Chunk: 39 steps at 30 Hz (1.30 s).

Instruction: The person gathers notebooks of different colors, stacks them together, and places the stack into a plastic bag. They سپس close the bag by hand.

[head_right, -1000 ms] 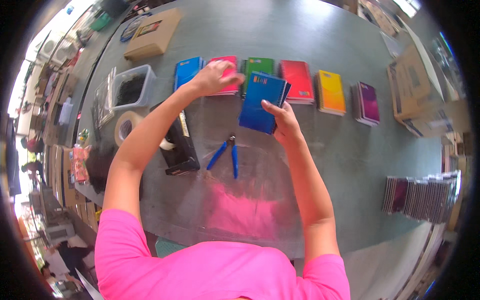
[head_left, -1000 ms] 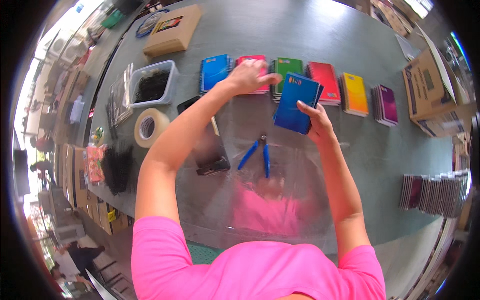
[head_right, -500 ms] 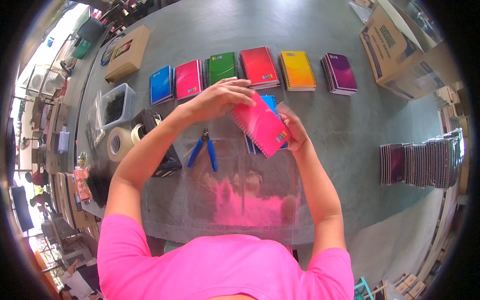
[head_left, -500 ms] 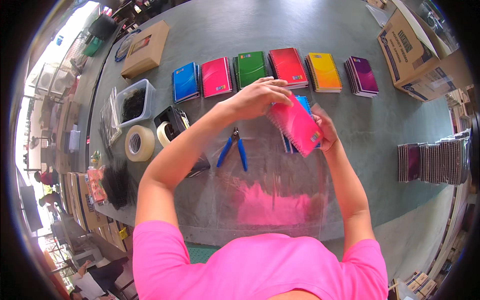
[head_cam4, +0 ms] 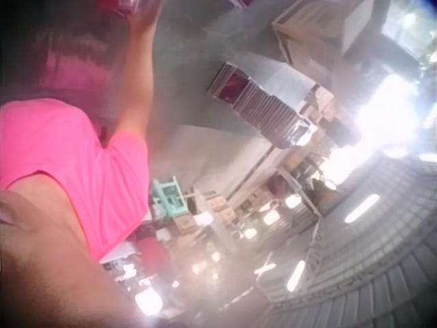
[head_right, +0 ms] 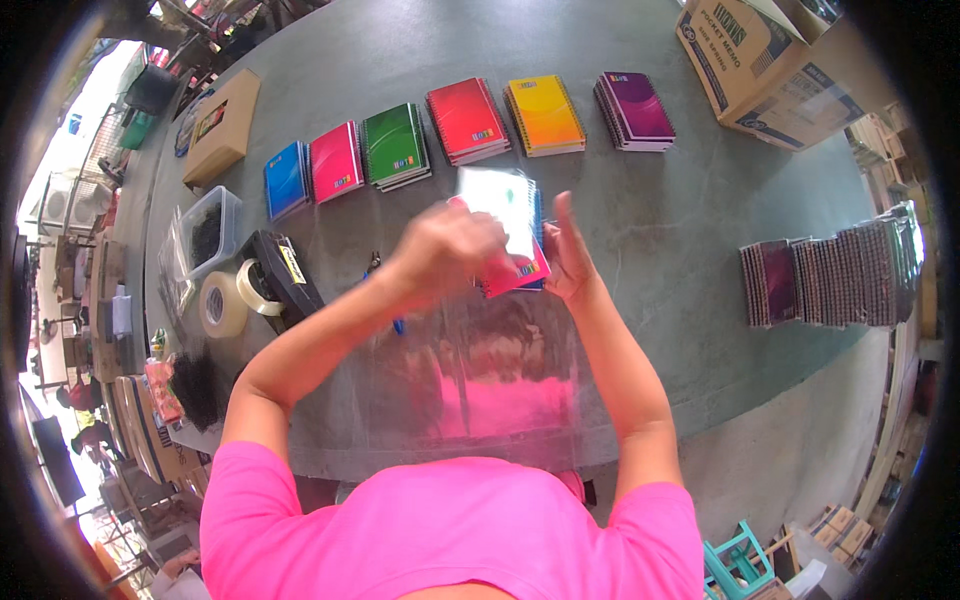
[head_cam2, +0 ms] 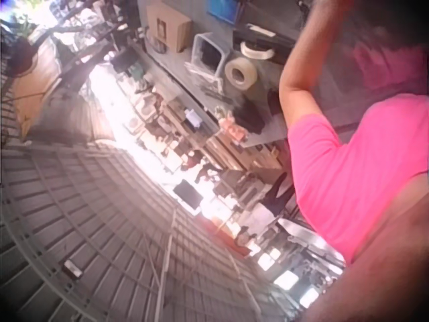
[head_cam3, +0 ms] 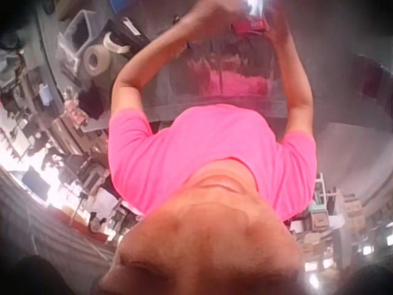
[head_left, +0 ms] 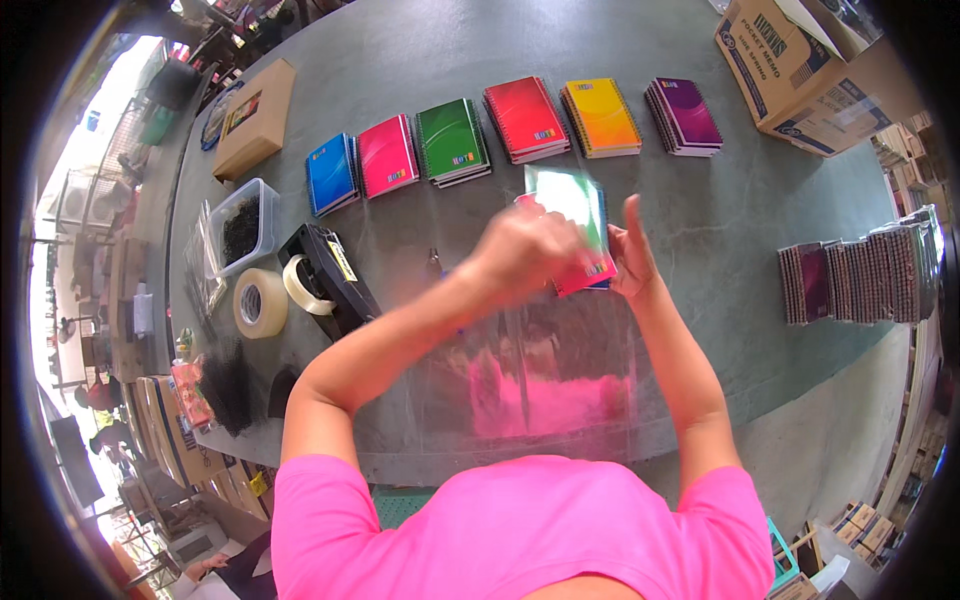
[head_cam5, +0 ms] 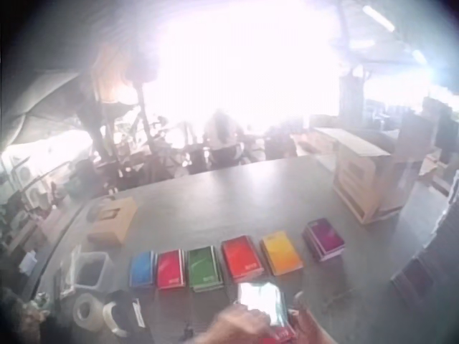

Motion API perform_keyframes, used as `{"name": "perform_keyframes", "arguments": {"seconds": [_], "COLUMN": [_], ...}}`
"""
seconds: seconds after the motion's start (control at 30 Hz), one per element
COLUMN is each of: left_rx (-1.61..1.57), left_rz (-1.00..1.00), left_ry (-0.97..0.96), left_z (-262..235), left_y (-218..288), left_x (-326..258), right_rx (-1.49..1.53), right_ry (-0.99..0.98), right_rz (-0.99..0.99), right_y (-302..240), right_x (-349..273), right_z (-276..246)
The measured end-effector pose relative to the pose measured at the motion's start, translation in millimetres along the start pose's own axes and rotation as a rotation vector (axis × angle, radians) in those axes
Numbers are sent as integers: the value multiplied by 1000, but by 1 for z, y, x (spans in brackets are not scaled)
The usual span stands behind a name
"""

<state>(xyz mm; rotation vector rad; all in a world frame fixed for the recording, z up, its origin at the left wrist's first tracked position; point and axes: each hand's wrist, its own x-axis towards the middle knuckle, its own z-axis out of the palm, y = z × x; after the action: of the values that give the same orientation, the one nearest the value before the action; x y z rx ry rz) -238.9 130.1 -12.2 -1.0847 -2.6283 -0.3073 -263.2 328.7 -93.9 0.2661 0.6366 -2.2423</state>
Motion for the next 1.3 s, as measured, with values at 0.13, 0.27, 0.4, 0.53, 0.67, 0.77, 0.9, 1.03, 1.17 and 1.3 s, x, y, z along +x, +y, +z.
{"name": "perform_keyframes", "arguments": {"seconds": [0.13, 0.27, 0.4, 0.53, 0.67, 0.77, 0.9, 1.03, 1.17, 1.3], "left_rx": [78, 290, 187, -77, -197, 106, 177, 156, -6, -328], "left_rz": [-230, -411, -378, 70, -157, -191, -301, -367, 33, 366], "left_ry": [-20, 131, 156, 102, 66, 306, -47, 151, 304, -54], "left_z": [28, 79, 45, 27, 45, 83, 116, 88, 38, 81], "left_y": [-22, -123, -90, 19, -6, -51, -57, -44, 36, 109], "left_x": [46, 33, 60, 56, 82, 104, 126, 134, 155, 145], "right_rx": [-261, -314, -233, 38, -259, -291, -308, -355, -10, -40], "right_ry": [42, 16, 103, 53, 133, 128, 121, 222, 143, 52], "right_rz": [-56, -8, -21, 4, -33, -33, -32, -88, -84, -172], "right_y": [-6, -11, -29, -45, -43, -42, -58, -74, -92, -106], "right_x": [-19, -40, -58, -61, -54, -58, -78, -92, -100, -106], "right_z": [-2, -13, -30, -15, -31, -28, -44, -51, -67, -98]}}
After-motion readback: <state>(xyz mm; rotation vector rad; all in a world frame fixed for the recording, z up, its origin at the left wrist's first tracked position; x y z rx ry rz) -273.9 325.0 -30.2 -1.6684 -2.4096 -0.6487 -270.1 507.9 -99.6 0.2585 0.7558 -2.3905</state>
